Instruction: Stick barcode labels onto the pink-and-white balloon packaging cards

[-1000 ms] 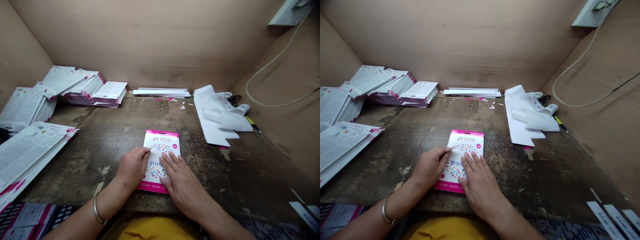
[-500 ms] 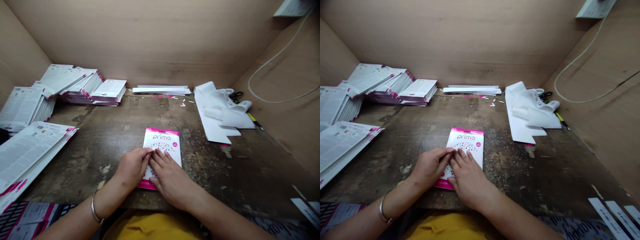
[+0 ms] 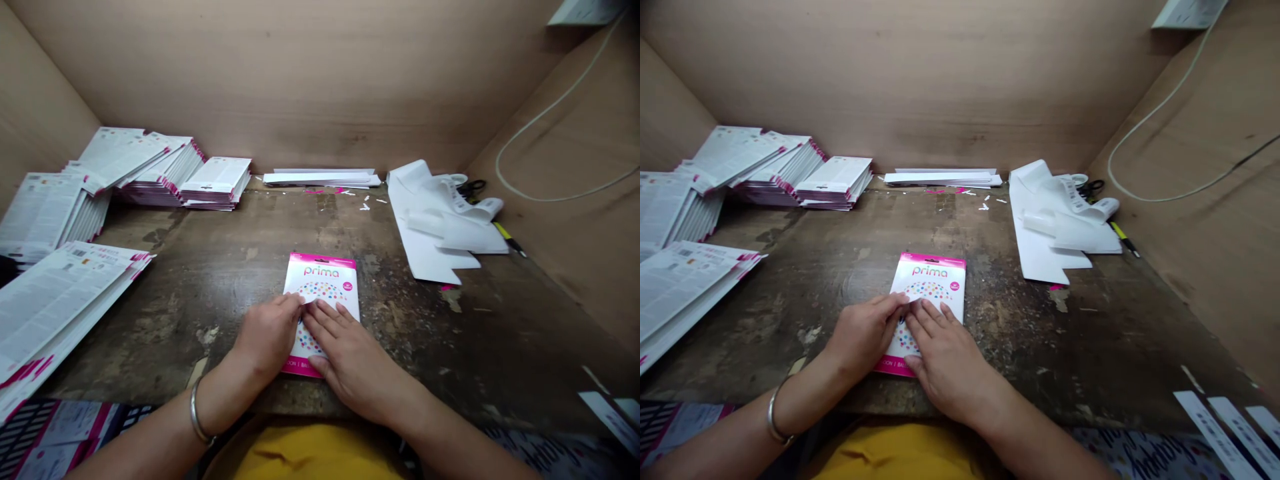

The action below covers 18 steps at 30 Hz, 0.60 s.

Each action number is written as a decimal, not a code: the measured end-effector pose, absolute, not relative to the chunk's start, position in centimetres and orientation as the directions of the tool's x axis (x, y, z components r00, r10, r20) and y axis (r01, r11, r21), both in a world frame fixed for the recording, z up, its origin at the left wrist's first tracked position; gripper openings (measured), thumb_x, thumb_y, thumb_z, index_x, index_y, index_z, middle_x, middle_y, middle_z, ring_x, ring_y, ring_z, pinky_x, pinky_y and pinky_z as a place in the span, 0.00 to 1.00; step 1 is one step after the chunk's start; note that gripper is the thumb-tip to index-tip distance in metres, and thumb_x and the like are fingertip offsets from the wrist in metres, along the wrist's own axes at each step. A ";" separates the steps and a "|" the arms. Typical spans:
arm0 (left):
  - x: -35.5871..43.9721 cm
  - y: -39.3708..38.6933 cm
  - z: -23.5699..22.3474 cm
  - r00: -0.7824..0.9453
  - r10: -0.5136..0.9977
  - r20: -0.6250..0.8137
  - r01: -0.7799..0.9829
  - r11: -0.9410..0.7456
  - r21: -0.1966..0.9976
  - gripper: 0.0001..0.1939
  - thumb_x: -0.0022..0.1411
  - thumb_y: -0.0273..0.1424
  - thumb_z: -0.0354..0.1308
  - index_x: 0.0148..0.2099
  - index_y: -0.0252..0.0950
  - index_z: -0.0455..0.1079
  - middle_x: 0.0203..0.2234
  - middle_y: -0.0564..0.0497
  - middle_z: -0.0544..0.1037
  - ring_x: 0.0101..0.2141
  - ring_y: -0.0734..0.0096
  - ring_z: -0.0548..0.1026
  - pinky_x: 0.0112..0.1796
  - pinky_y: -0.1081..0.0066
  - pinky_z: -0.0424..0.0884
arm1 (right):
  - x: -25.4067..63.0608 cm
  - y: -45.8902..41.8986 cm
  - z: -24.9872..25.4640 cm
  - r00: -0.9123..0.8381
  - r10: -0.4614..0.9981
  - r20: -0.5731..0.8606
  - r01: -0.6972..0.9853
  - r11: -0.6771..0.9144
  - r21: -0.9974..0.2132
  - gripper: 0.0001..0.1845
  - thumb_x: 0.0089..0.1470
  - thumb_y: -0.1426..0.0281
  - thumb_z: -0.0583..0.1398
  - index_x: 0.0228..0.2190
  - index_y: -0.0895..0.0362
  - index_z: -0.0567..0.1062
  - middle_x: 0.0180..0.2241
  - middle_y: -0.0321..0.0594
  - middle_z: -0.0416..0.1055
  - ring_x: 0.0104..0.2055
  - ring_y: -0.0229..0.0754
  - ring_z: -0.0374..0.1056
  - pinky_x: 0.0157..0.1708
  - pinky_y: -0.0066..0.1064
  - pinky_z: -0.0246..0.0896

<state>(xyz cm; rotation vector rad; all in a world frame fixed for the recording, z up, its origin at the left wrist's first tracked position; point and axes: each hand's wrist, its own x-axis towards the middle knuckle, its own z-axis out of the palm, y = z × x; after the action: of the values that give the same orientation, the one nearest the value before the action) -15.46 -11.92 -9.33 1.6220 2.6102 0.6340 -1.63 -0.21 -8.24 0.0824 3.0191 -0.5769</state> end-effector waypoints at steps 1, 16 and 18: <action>-15.4 -11.9 -9.4 -0.458 0.866 0.199 0.863 0.380 0.332 0.12 0.64 0.27 0.48 0.44 0.35 0.71 0.39 0.44 0.79 0.37 0.61 0.78 0.36 0.67 0.74 | -1.9 -0.2 -8.1 -0.996 0.030 -0.080 0.058 0.929 -0.366 0.31 0.59 0.67 0.51 0.61 0.60 0.52 0.64 0.43 0.44 0.66 0.46 0.39 0.63 0.47 0.37; -13.4 -12.2 -10.0 -0.381 0.922 0.073 0.920 0.370 0.128 0.24 0.61 0.21 0.47 0.60 0.25 0.58 0.57 0.34 0.63 0.56 0.53 0.64 0.54 0.56 0.63 | -1.0 0.1 -9.6 -0.978 0.085 0.192 -0.027 0.856 -0.517 0.29 0.55 0.71 0.55 0.58 0.64 0.58 0.60 0.53 0.53 0.63 0.49 0.46 0.61 0.44 0.50; -13.5 -12.3 -10.4 -0.358 0.928 0.104 0.933 0.353 0.064 0.25 0.60 0.20 0.46 0.60 0.24 0.58 0.57 0.35 0.63 0.56 0.53 0.64 0.53 0.57 0.64 | -1.3 -0.1 -9.8 -0.983 0.057 0.175 -0.035 0.876 -0.481 0.29 0.56 0.71 0.55 0.58 0.65 0.59 0.60 0.52 0.55 0.63 0.50 0.47 0.61 0.45 0.48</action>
<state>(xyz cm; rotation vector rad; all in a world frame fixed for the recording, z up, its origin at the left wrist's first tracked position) -13.52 -12.27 -10.42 1.8068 2.6242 0.1782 -1.27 -0.13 -9.83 0.0192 3.2202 -0.8319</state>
